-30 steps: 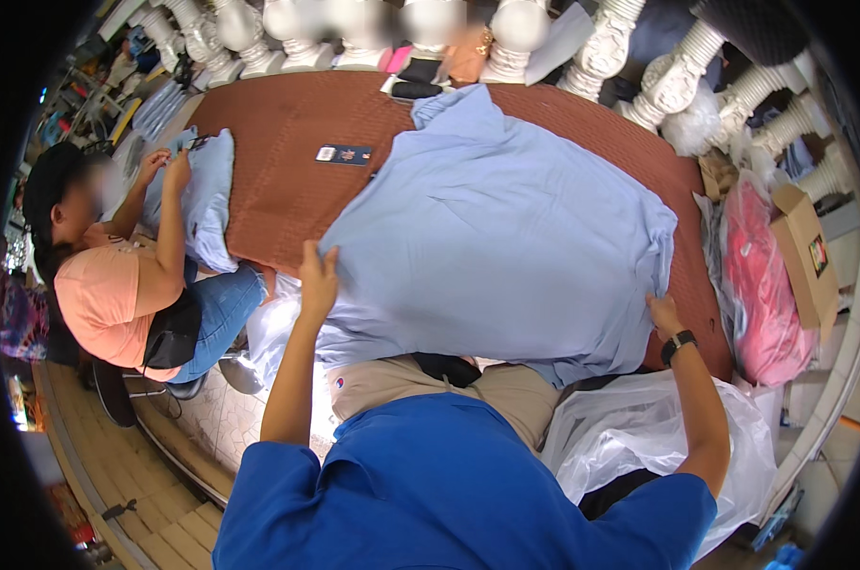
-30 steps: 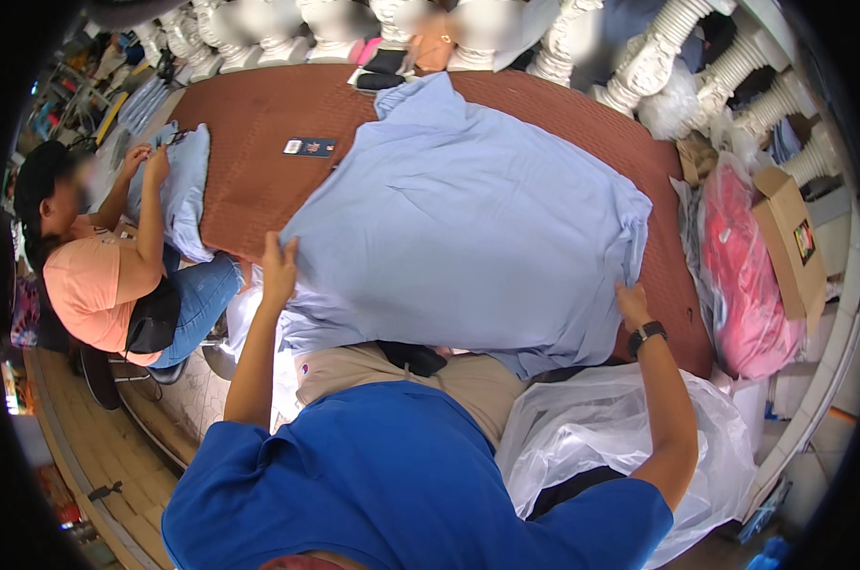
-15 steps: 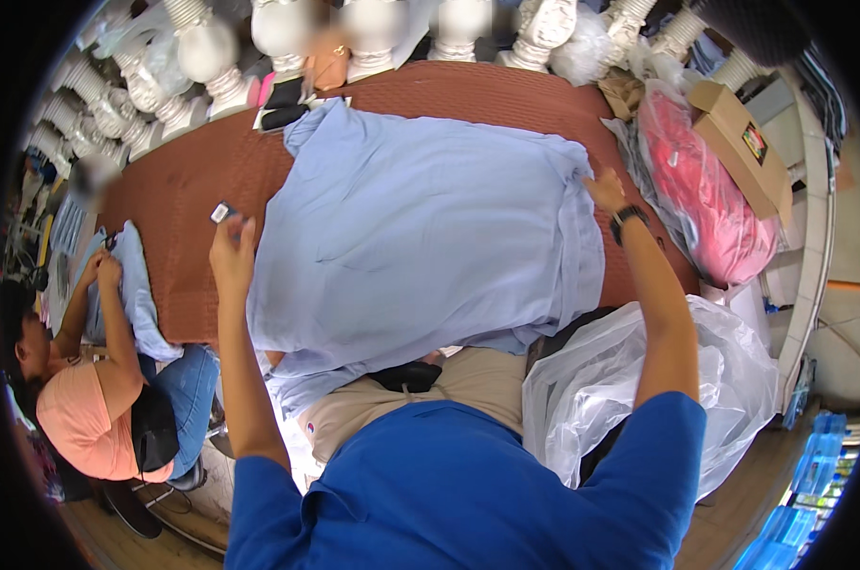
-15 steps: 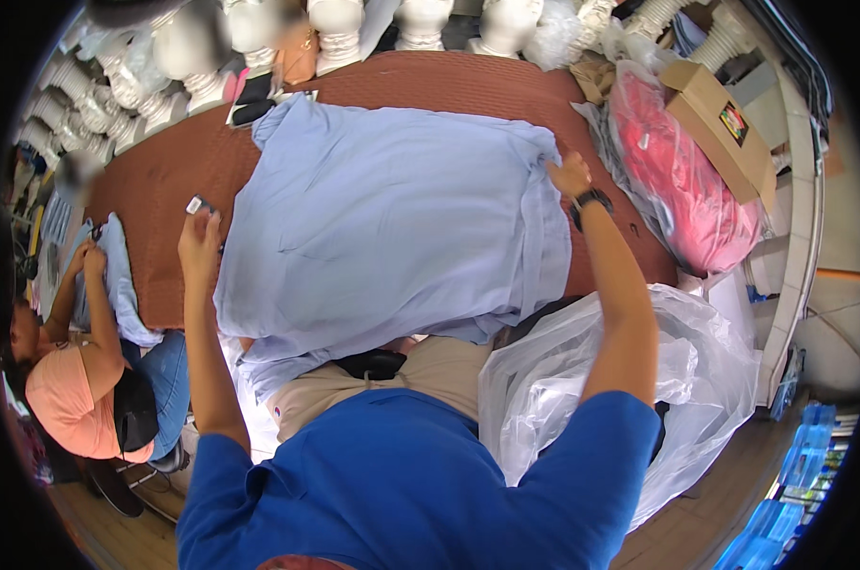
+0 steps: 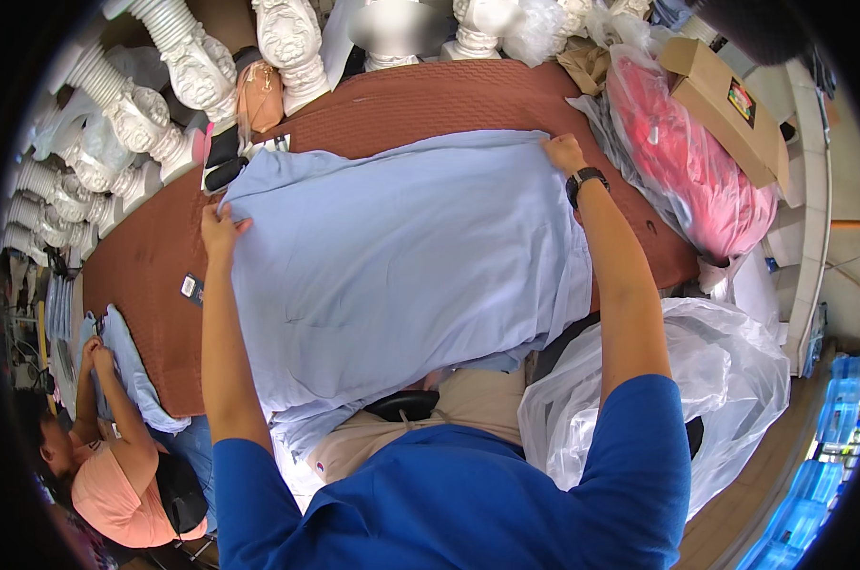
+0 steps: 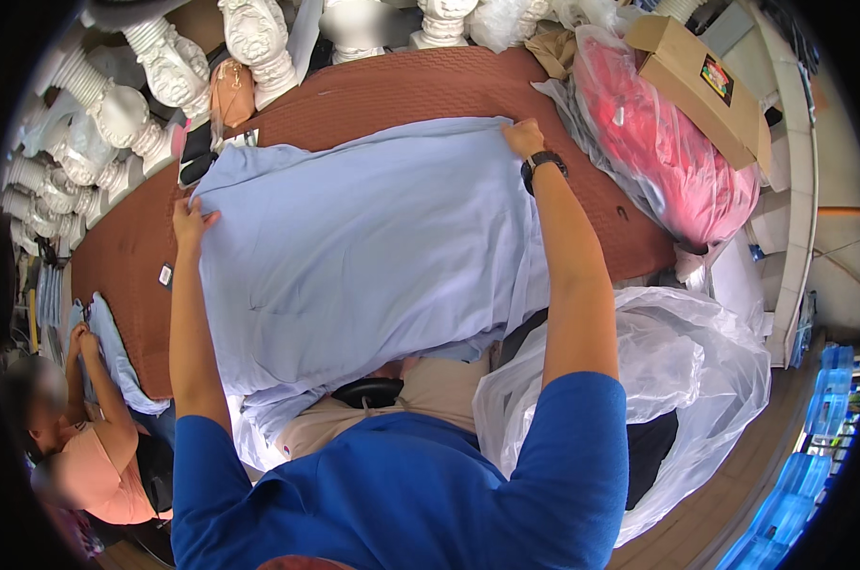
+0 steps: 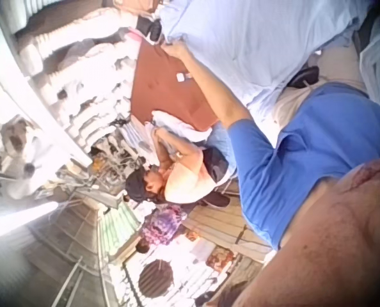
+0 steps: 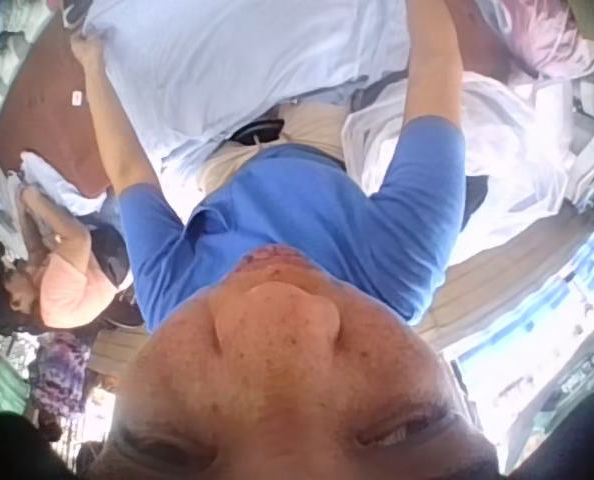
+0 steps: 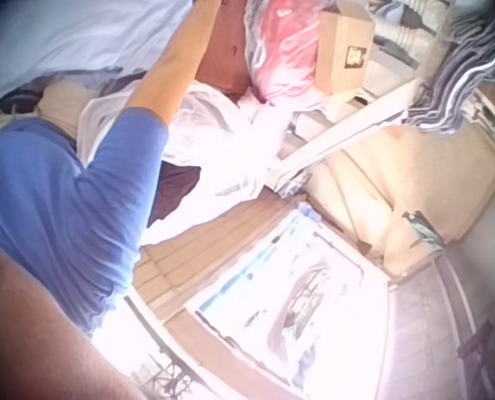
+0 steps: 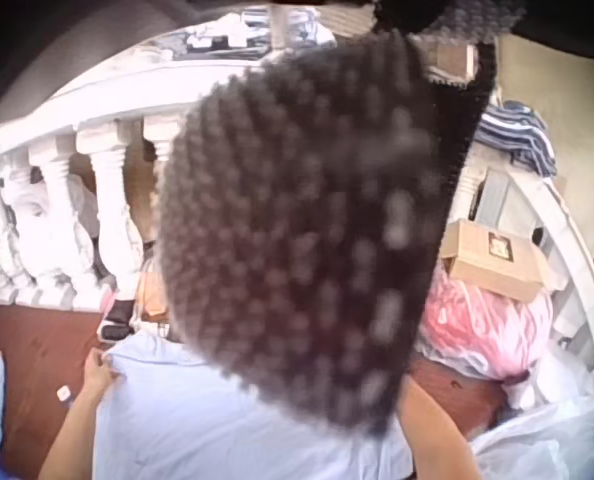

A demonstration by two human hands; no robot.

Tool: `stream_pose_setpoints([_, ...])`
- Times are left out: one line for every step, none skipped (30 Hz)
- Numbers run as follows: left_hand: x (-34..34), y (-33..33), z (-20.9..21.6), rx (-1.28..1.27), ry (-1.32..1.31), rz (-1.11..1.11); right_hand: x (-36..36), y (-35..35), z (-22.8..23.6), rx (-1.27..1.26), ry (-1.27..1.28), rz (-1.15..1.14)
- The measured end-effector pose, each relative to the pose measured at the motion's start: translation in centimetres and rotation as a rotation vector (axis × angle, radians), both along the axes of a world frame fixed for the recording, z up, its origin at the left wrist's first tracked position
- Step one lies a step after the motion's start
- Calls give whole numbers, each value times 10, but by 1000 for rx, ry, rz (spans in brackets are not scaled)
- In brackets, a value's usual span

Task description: The person folds light blue button-down shirts around cardboard inserts and places the folded shirts into individual plastic bags, then places the bagged shirts into a larger white plastic bag.

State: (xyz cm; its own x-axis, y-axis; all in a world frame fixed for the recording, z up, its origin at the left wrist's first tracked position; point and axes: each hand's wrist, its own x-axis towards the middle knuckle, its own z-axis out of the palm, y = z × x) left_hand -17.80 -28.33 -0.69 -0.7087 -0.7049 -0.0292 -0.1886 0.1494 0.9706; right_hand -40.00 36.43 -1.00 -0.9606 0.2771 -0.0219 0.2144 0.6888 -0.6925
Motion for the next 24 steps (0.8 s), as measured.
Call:
stream_pose_setpoints([-1, -2, 4, 3, -18, -45, -10, 5, 1, -5, -60, 9])
stream_pose_setpoints([3, -5, 6, 3, -42, -80, -16, 2, -1, -15, -126, 29])
stream_pose_setpoints([5, -8, 9, 3, -66, -114, -17, 1, -4, 34, -125, -3])
stream_pose_setpoints([10, -6, 18, 59, -151, -165, -16, -10, -5, 80, -130, -27])
stream_pose_setpoints([13, -8, 24, 83, -144, -178, -17, -15, -6, 128, -128, -55])
stream_pose_setpoints([14, -8, 28, 107, -136, -192, -19, -17, -5, 116, -36, -62])
stream_pose_setpoints([14, -9, 32, 131, -128, -208, -22, -19, -4, 102, 57, -72])
stream_pose_setpoints([14, -10, 37, 128, -81, -181, -25, -20, -2, 89, 150, -84])
stream_pose_setpoints([14, -12, 42, 125, -35, -155, -31, -20, 2, -23, 118, -110])
stream_pose_setpoints([20, -18, 45, 118, 5, -114, -33, -33, 17, -140, 77, -122])
stream_pose_setpoints([17, -24, 46, 121, 43, -121, -35, -34, 27, -250, 44, -148])
stream_pose_setpoints([11, -31, 48, 125, 82, -129, -46, -30, 25, -294, 51, -98])
stream_pose_setpoints([5, -38, 50, 127, 118, -137, -53, -30, 29, -356, 11, -101])
stream_pose_setpoints([1, -43, 50, 117, 154, -125, -59, -32, 37, -417, -29, -103])
stream_pose_setpoints([-5, -46, 48, 88, 200, -77, -64, -36, 43, -477, -68, -107])
stream_pose_setpoints([-17, -46, 46, 59, 252, -40, -71, -36, 47, -507, -86, -153])
stream_pose_setpoints([-20, -53, 41, 27, 299, 11, -70, -42, 46, -404, -77, -113])
stream_pose_setpoints([-21, -58, 36, -2, 335, 6, -68, -50, 45, -302, -67, -72])
stream_pose_setpoints([-17, -74, 26, -57, 340, 59, -67, -60, 46, -208, -56, -20])
stream_pose_setpoints([-8, -94, 16, -120, 346, 119, -66, -72, 46, -213, -18, 20])
stream_pose_setpoints([-1, -105, 9, -181, 352, 175, -63, -80, 42, -217, 20, 55])
stream_pose_setpoints([7, -104, 3, -296, 250, 147, -58, -83, 36, -212, 56, 76])
stream_pose_setpoints([0, -81, 3, -550, 212, 209, -55, -77, 29, -191, 96, 78])
stream_pose_setpoints([-25, -26, 10, -786, 190, 244, -58, -58, 16, -4, 244, 8])
